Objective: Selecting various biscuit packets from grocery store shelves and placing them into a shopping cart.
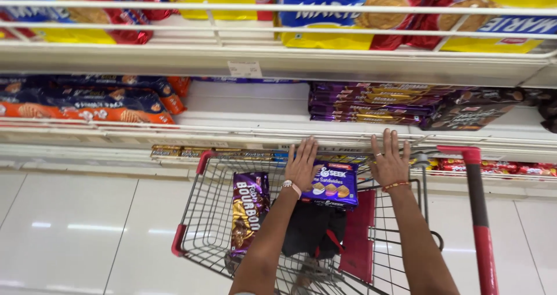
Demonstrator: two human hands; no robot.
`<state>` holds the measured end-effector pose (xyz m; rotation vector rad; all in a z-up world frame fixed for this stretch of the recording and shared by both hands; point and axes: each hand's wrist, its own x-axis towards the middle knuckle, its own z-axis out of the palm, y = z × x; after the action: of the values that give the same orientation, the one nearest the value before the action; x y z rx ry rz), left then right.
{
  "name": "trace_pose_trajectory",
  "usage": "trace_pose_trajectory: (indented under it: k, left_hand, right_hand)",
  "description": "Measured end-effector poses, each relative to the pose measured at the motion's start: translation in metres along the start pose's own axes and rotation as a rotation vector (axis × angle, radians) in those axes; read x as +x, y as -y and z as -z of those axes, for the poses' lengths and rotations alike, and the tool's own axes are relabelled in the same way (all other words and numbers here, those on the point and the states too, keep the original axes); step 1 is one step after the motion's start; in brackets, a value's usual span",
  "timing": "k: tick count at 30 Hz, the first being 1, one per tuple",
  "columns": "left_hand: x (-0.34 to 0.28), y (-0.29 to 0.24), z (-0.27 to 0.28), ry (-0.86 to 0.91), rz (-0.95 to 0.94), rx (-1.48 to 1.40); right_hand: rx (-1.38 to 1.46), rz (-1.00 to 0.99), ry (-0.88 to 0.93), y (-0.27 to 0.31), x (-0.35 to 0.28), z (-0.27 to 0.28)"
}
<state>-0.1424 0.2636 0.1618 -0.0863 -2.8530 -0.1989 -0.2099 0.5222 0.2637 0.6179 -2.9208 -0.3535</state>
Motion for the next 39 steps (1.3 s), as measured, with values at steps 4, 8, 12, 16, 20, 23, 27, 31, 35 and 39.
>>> trace_pose_trajectory:
  k: [4,8,12,16,20,23,27,31,35,39]
  left_hand:
    - [-0.004,-0.005,0.001,-0.061,-0.038,0.017]
    - [-0.003,-0.021,0.028,0.079,0.021,-0.088]
    - [-0.02,-0.032,0.017,-0.029,-0.001,-0.141]
    - [-0.019,-0.062,-0.012,-0.04,0.015,-0.248]
    - [-0.003,-0.095,-0.011,0.018,-0.006,-0.301]
    - [0.008,-0.116,-0.009,0.092,-0.022,-0.261]
    - [0.021,-0.145,-0.004,0.227,-0.053,-0.265]
    - [0.03,-0.161,-0.003,0.326,-0.134,-0.239]
    - [0.033,-0.17,-0.024,0.318,-0.176,-0.381]
    - [0.039,-0.184,-0.046,0.357,-0.196,-0.477]
  right_hand:
    - [-0.029,0.088,0.004,-0.011,-0.009,-0.015]
    - [-0.037,0.177,0.021,-0.04,-0.017,-0.039]
    - [-0.134,0.205,0.049,-0.066,-0.025,-0.054]
    - [-0.109,0.199,0.006,-0.107,-0.035,-0.08]
    - [0.115,0.215,-0.133,-0.143,-0.048,-0.102]
    - [0.139,0.144,-0.125,-0.159,-0.057,-0.111]
    - [0.129,-0.034,-0.053,-0.173,-0.072,-0.123]
    - [0.23,-0.134,-0.057,-0.195,-0.079,-0.135]
    - [0.204,-0.232,0.052,-0.212,-0.084,-0.131]
    - [0.178,-0.354,0.189,-0.223,-0.087,-0.122]
